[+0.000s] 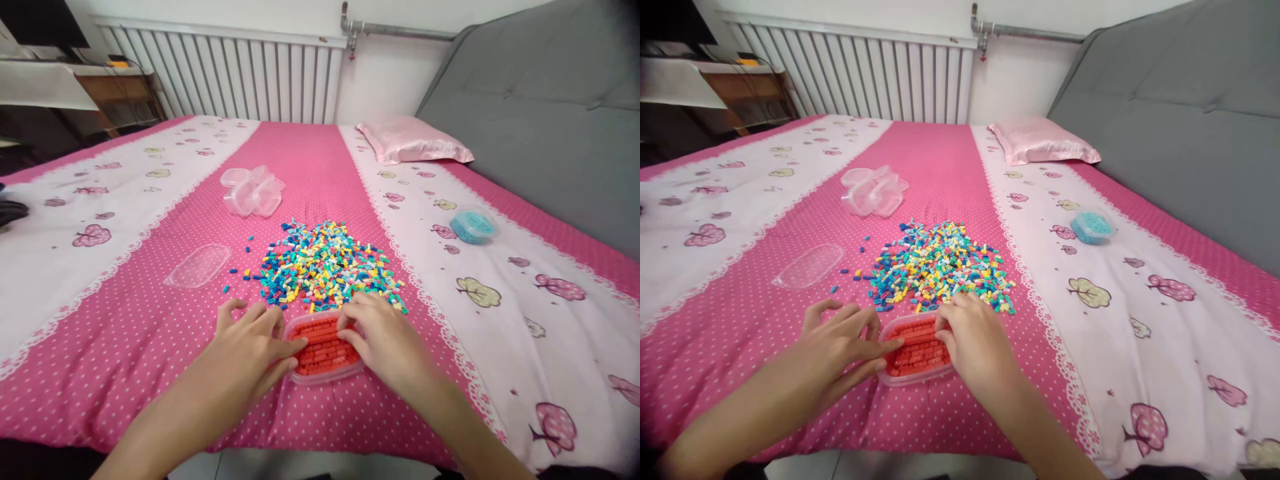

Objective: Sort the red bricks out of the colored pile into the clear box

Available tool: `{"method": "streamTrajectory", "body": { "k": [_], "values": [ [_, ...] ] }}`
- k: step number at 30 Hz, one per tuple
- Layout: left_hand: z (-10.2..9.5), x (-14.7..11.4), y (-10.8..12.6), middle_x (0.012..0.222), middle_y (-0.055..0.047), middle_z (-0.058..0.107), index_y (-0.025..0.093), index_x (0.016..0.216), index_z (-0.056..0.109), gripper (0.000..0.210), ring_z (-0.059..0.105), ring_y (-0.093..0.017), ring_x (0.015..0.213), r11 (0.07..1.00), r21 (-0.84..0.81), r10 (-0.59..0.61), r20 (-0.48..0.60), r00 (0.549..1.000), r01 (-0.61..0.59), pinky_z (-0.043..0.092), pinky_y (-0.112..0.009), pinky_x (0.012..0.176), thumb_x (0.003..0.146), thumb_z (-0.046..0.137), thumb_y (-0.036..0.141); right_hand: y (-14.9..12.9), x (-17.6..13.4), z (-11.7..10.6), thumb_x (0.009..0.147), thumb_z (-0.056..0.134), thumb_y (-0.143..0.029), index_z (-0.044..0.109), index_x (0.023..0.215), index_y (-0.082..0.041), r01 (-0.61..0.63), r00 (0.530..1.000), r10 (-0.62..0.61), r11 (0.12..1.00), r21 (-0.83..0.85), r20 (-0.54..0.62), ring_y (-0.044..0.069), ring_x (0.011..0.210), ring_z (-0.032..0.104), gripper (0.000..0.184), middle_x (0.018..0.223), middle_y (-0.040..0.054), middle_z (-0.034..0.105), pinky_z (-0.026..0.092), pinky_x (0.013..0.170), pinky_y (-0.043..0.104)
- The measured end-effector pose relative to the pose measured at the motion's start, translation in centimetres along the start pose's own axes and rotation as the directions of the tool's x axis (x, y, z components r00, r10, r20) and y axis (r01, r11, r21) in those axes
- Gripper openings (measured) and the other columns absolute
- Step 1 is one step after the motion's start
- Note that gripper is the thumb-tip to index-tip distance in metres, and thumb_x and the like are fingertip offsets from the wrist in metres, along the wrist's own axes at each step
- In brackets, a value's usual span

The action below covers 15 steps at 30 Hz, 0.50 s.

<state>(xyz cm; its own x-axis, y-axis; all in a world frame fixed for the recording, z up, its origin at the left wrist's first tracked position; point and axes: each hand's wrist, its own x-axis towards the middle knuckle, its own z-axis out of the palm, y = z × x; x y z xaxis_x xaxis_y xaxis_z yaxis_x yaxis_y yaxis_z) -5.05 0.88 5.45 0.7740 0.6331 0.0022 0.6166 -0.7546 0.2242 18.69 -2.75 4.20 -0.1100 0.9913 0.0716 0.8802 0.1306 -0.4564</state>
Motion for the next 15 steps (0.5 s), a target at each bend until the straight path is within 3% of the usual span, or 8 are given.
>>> {"method": "streamTrajectory", "body": {
  "k": [5, 8, 15],
  "values": [
    [-0.2, 0.5, 0.2, 0.092, 0.001, 0.057, 0.038, 0.104, 0.073, 0.019, 0.055, -0.022, 0.091, 0.998, -0.016, -0.060, -0.122, 0.991, 0.059, 0.023, -0.049, 0.094, 0.094, 0.063, 0.025, 0.2, 0.0, -0.1, 0.078, 0.078, -0.008, 0.071, 0.078, -0.022, -0.019, 1.000, 0.019, 1.000, 0.006, 0.019, 0.023, 0.093, 0.062, 0.016, 0.087, 0.0016, 0.067, 0.046, 0.082, 0.036],
    [0.0, 1.2, 1.0, 0.091, -0.001, 0.059, 0.030, 0.090, 0.075, 0.009, 0.056, -0.025, 0.093, 0.991, 0.007, -0.134, -0.186, 0.974, 0.137, 0.022, -0.053, 0.095, 0.089, 0.068, 0.024, 0.3, -0.1, 0.0, 0.077, 0.081, -0.011, 0.071, 0.076, -0.021, -0.011, 1.000, 0.012, 0.999, -0.034, 0.018, 0.024, 0.092, 0.062, 0.014, 0.086, 0.0023, 0.066, 0.047, 0.081, 0.037],
    [1.0, 2.6, 2.9, 0.095, -0.002, 0.064, 0.023, 0.078, 0.070, 0.008, 0.055, -0.027, 0.094, 0.985, 0.025, -0.165, -0.186, 0.969, 0.172, 0.024, -0.056, 0.097, 0.082, 0.071, 0.016, 0.4, -0.1, 0.2, 0.073, 0.085, -0.012, 0.071, 0.075, -0.022, 0.067, 0.998, -0.066, 0.996, -0.062, 0.014, 0.024, 0.089, 0.061, 0.017, 0.085, 0.0012, 0.064, 0.046, 0.078, 0.037]
  ]
}}
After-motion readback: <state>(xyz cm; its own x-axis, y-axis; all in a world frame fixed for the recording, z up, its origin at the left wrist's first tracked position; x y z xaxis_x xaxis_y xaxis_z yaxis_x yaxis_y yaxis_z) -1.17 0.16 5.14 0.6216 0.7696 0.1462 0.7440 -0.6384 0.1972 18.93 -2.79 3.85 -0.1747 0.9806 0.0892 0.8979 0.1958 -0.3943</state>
